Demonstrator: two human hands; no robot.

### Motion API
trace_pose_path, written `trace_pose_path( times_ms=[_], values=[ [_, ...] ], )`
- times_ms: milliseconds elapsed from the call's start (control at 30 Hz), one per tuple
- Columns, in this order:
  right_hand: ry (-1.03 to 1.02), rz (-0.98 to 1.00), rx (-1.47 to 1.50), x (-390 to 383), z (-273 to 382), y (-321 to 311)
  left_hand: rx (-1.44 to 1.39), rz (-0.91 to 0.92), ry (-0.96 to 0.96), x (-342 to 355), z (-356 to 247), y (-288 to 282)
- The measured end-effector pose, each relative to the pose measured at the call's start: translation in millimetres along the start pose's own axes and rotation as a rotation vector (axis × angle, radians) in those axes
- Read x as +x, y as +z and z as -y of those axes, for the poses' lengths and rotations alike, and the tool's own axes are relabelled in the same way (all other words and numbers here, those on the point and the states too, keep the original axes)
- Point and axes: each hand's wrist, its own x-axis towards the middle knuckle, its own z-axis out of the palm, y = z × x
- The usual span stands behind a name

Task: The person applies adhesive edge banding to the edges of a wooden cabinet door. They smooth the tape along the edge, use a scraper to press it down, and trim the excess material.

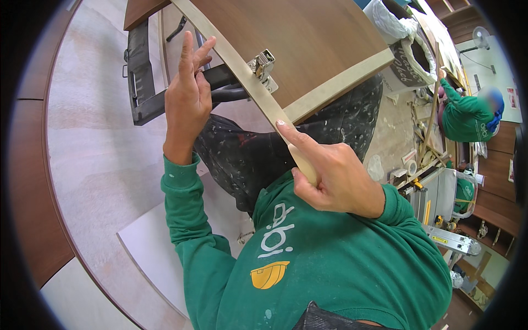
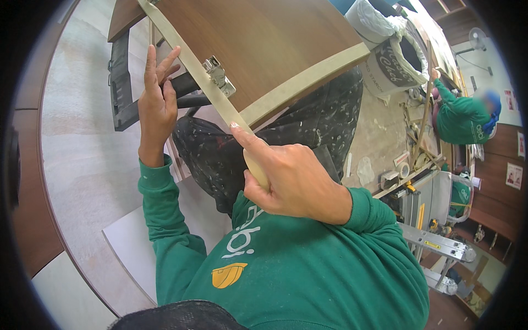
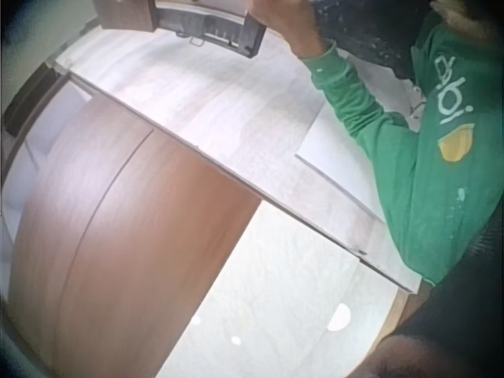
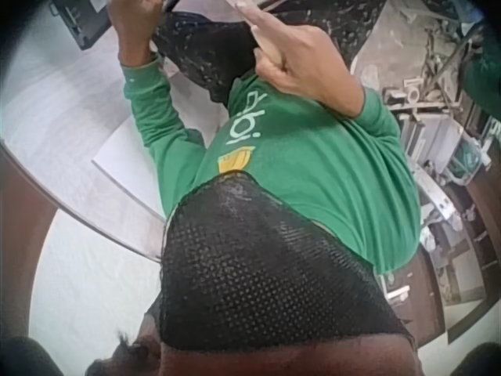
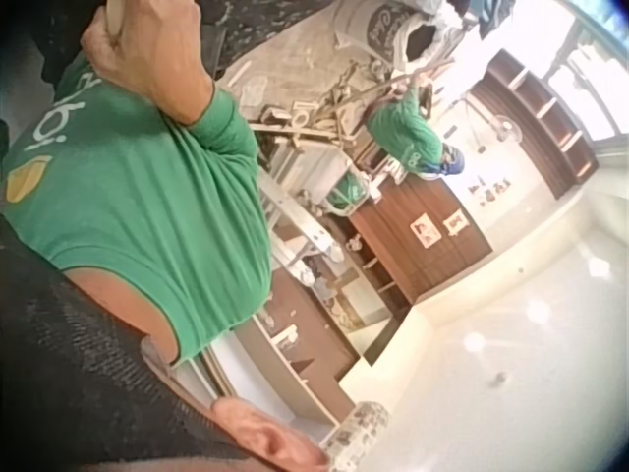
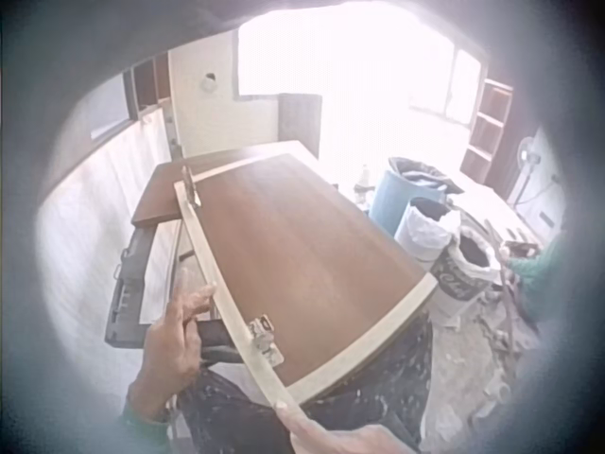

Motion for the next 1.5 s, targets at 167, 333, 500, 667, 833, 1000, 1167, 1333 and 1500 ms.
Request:
trace_pose_path(
  times_ms=[167, 333, 500, 667, 833, 1000, 1167, 1333, 1500],
  values=[
    [0.012, 0.005, -0.011, 0.6, -1.3, 0.9, 0.146, 0.004, 0.053, 2.0, 2.3, 1.6],
    [0.032, -0.002, -0.018, -2.1, -1.5, 1.0, 0.292, 0.007, 0.137, 3.5, 5.0, 0.7],
    [-0.024, -0.058, -0.003, -1.9, -2.4, 0.9, 0.243, 0.036, 0.084, 4.2, 1.9, -0.7],
    [-0.003, -0.036, 0.006, -1.6, -2.1, 0.2, 0.24, 0.045, 0.057, 3.0, 2.8, -0.1],
    [0.025, -0.016, 0.019, -1.7, -5.9, 0.9, 0.228, 0.046, 0.036, 3.2, 1.7, 1.2],
    [0.048, 0.013, 0.055, -3.1, -3.3, -1.0, 0.074, -0.018, 0.135, 8.2, 18.1, 1.7],
    [0.012, -0.026, 0.064, -7.6, -7.5, 2.5, -0.067, -0.095, -0.102, 16.9, 3.4, 7.8],
    [0.124, -0.091, 0.194, -14.5, -8.7, 2.1, -0.043, -0.151, -0.181, 19.8, -7.0, 16.4],
    [0.296, -0.125, 0.363, -13.4, -19.7, 3.5, -0.086, -0.162, -0.204, 19.1, -6.3, 16.1]
  ],
)
